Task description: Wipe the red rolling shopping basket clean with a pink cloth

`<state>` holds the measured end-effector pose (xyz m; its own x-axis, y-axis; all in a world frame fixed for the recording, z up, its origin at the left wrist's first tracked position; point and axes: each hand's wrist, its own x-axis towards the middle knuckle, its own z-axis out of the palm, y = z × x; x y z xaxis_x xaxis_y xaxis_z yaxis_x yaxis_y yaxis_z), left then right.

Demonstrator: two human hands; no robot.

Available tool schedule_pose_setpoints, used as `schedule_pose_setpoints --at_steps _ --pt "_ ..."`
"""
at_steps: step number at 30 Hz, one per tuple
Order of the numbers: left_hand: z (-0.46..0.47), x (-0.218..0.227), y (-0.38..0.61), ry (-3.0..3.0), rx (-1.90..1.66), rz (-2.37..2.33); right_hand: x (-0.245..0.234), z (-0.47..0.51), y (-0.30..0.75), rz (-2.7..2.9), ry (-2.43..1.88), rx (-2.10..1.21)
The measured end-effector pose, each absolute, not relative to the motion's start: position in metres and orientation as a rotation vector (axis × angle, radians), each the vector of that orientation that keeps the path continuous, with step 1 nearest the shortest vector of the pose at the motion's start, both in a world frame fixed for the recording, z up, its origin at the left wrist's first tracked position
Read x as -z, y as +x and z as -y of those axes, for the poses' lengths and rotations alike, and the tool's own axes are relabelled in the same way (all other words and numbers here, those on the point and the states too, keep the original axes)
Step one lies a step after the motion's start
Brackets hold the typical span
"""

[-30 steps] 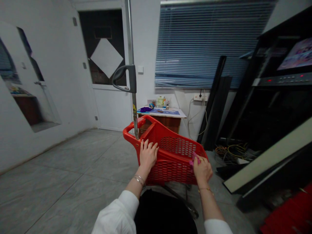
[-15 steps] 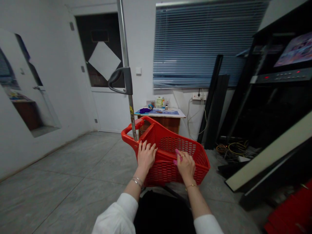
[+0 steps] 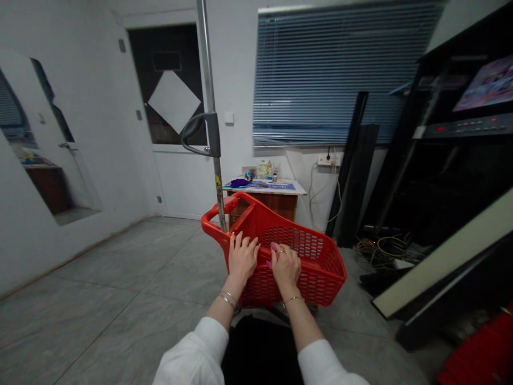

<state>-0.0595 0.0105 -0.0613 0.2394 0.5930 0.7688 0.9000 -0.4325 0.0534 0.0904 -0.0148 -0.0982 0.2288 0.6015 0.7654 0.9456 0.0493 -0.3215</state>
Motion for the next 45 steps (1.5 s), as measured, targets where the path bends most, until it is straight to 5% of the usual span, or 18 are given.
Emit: schedule_pose_setpoints --at_steps 13,22,32,45 --pt "-0.024 0.062 -0.080 -2.051 0.942 1.415 0.133 0.063 0.231 1.404 -1.777 0.506" --pt "-0.044 0.063 -0.077 -1.962 0.936 1.690 0.138 0.062 0.188 1.396 -1.699 0.525" --pt "0.012 0.117 0.013 -2.266 0.922 1.738 0.126 0.064 0.159 1.574 -1.778 0.445" --pt "-0.018 0.100 -0.027 -2.449 0.743 1.807 0.107 0.080 0.123 1.726 -1.836 0.322"
